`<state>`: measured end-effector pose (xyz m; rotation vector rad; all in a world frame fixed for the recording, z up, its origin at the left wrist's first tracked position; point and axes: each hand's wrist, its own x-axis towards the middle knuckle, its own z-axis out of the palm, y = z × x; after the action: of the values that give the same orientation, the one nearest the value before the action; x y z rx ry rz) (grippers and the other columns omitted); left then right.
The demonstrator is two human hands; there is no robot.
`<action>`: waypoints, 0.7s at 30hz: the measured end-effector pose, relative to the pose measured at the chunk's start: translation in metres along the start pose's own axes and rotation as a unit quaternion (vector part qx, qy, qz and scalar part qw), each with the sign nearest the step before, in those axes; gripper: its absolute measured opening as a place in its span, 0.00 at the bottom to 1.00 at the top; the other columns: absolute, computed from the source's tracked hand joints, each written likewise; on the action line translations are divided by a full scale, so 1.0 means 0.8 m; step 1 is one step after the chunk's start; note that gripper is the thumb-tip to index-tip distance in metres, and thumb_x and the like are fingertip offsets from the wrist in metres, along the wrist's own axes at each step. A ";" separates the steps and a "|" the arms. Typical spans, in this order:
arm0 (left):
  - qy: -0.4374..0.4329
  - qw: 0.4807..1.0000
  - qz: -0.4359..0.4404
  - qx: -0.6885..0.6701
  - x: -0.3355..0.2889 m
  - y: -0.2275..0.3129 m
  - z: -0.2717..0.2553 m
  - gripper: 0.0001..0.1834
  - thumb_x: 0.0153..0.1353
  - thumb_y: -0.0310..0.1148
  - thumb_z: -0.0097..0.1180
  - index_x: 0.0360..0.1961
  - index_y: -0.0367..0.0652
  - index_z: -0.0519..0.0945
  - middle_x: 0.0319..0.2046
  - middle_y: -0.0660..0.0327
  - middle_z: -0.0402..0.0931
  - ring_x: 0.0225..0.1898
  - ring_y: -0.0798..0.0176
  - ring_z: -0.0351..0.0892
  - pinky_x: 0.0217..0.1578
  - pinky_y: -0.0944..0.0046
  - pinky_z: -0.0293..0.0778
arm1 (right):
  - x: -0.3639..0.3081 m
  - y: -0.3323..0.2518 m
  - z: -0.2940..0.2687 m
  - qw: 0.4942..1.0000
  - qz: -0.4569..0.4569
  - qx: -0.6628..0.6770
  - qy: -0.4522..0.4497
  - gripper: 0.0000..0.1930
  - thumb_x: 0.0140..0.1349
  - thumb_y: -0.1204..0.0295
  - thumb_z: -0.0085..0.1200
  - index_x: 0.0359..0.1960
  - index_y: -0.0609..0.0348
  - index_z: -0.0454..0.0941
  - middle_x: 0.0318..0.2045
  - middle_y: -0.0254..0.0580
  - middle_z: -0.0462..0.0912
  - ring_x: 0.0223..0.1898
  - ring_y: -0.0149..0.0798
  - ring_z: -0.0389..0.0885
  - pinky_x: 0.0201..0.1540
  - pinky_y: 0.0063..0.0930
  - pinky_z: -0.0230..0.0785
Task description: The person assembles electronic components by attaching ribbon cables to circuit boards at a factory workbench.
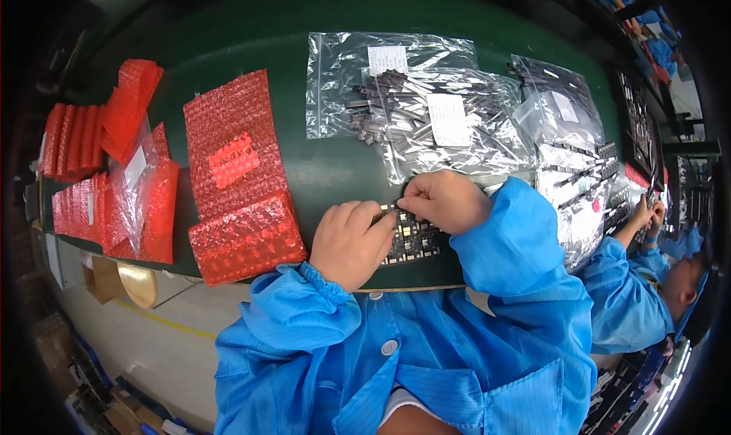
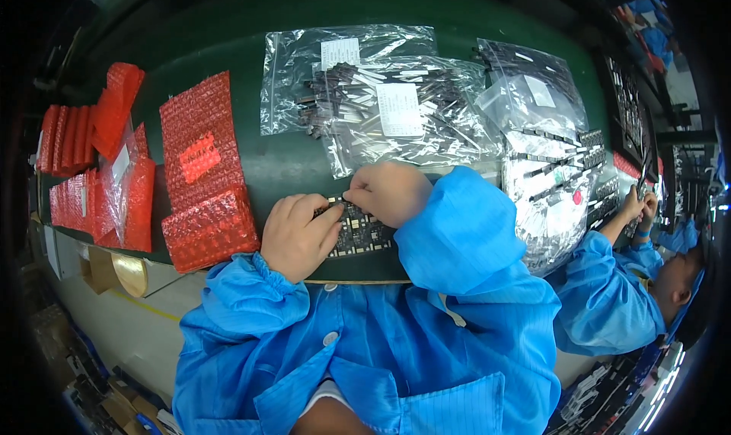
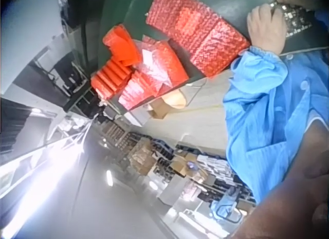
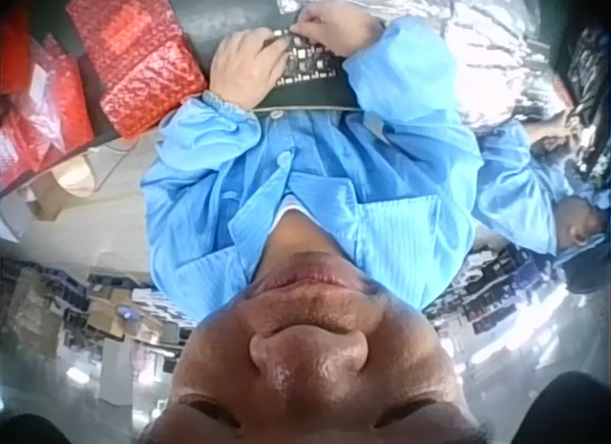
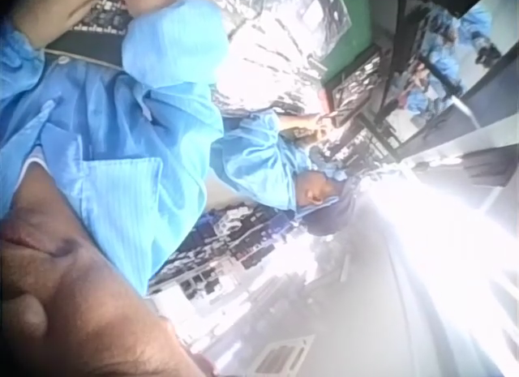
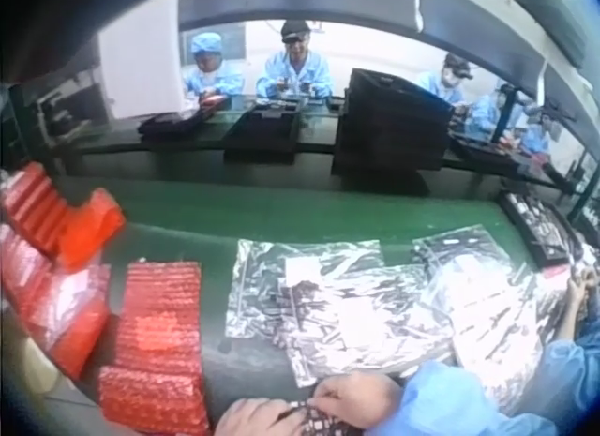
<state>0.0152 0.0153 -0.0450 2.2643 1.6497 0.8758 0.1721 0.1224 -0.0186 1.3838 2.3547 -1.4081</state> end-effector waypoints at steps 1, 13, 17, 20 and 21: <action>-0.003 1.000 -0.002 0.000 0.000 0.000 0.000 0.14 0.43 0.28 0.61 0.35 0.42 0.78 0.33 0.60 0.69 0.36 0.55 0.71 0.37 0.57 0.67 | 0.001 -0.002 0.000 1.000 0.000 -0.001 -0.001 0.09 0.55 0.65 0.55 0.27 0.59 0.78 0.17 0.37 0.79 0.18 0.30 0.77 0.23 0.25 0.68; -0.006 1.000 -0.007 -0.009 0.000 -0.001 0.000 0.15 0.43 0.28 0.61 0.36 0.42 0.78 0.33 0.60 0.69 0.36 0.55 0.70 0.37 0.57 0.66 | 0.004 0.000 0.005 0.998 0.000 -0.062 0.020 0.10 0.52 0.64 0.57 0.27 0.58 0.79 0.18 0.40 0.79 0.19 0.36 0.78 0.25 0.28 0.69; -0.005 1.000 -0.007 -0.010 0.000 0.000 -0.001 0.14 0.43 0.28 0.61 0.35 0.42 0.78 0.33 0.60 0.69 0.36 0.55 0.70 0.37 0.57 0.67 | 0.002 -0.001 0.007 0.997 -0.014 -0.066 0.042 0.10 0.50 0.63 0.58 0.26 0.56 0.79 0.20 0.42 0.79 0.22 0.42 0.79 0.27 0.31 0.70; -0.009 1.000 -0.009 -0.011 0.001 0.000 -0.002 0.15 0.43 0.28 0.61 0.36 0.42 0.78 0.33 0.60 0.69 0.36 0.55 0.70 0.37 0.57 0.67 | 0.002 -0.001 0.008 0.996 -0.014 -0.068 0.050 0.10 0.50 0.63 0.58 0.25 0.56 0.79 0.20 0.42 0.79 0.22 0.42 0.79 0.27 0.32 0.70; -0.009 1.000 -0.009 -0.011 0.001 0.000 -0.002 0.15 0.43 0.28 0.61 0.36 0.42 0.78 0.33 0.60 0.69 0.36 0.55 0.70 0.37 0.57 0.67 | 0.001 -0.001 0.009 0.996 -0.016 -0.071 0.055 0.10 0.50 0.63 0.58 0.25 0.56 0.79 0.20 0.42 0.79 0.22 0.42 0.79 0.27 0.32 0.70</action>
<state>0.0144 0.0157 -0.0432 2.2337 1.6413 0.8621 0.1685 0.1180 -0.0227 1.4256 2.5007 -1.1744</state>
